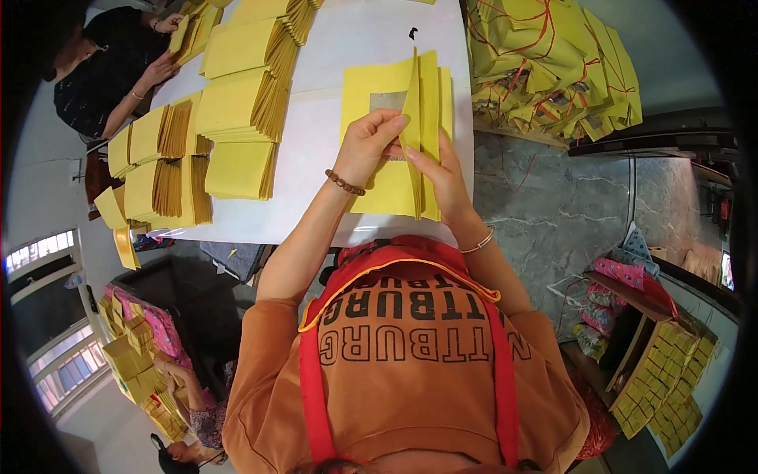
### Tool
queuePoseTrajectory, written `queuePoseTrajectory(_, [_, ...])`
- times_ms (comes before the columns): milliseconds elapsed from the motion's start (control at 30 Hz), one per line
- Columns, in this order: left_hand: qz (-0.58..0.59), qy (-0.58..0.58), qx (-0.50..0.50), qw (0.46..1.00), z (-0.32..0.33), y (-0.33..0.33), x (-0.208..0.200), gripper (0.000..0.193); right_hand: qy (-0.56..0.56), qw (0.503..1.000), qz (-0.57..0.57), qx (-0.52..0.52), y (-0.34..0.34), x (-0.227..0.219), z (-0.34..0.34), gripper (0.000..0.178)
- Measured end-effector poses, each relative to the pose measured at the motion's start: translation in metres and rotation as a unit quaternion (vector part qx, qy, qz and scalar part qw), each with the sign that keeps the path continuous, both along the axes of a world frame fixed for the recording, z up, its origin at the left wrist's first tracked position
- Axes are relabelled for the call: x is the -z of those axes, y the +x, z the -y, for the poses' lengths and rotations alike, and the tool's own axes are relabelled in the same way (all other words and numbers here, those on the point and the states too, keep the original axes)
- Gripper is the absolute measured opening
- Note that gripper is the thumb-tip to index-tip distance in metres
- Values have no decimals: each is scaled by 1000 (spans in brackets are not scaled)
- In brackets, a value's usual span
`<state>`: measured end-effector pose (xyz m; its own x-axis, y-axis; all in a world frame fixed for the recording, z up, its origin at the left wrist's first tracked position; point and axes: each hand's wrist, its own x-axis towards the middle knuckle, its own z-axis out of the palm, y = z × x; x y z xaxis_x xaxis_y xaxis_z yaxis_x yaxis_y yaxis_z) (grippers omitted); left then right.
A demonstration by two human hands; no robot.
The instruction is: Folding sheets of yellow ceremonial paper and organizing them into stacks.
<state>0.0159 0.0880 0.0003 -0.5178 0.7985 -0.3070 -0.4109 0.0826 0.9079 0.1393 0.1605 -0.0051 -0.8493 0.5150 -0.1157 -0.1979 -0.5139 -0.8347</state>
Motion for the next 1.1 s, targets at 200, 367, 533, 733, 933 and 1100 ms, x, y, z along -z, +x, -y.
queuePoseTrajectory(200, [20, 21, -8, 1000, 0, 0, 8, 28, 9, 999, 28, 23, 2, 2, 0, 45])
queuePoseTrajectory(367, [20, 36, -11, 999, 0, 1, 9, 29, 3, 1000, 10, 12, 1, 5, 2, 40])
queuePoseTrajectory(533, [14, 33, -6, 999, 2, -1, 12, 27, 10, 1000, 15, 14, 2, 2, 3, 47])
queuePoseTrajectory(733, [34, 53, -46, 997, 1, 2, 14, 21, 5, 1000, 21, 5, 0, 1, 4, 53])
queuePoseTrajectory(933, [-69, 87, -81, 991, 0, 11, 13, 34, 59, 998, 25, -8, -2, -4, 4, 64])
queuePoseTrajectory(1100, [-122, 60, -94, 986, 1, 11, 7, 47, 102, 995, 10, -7, -7, -9, 8, 73])
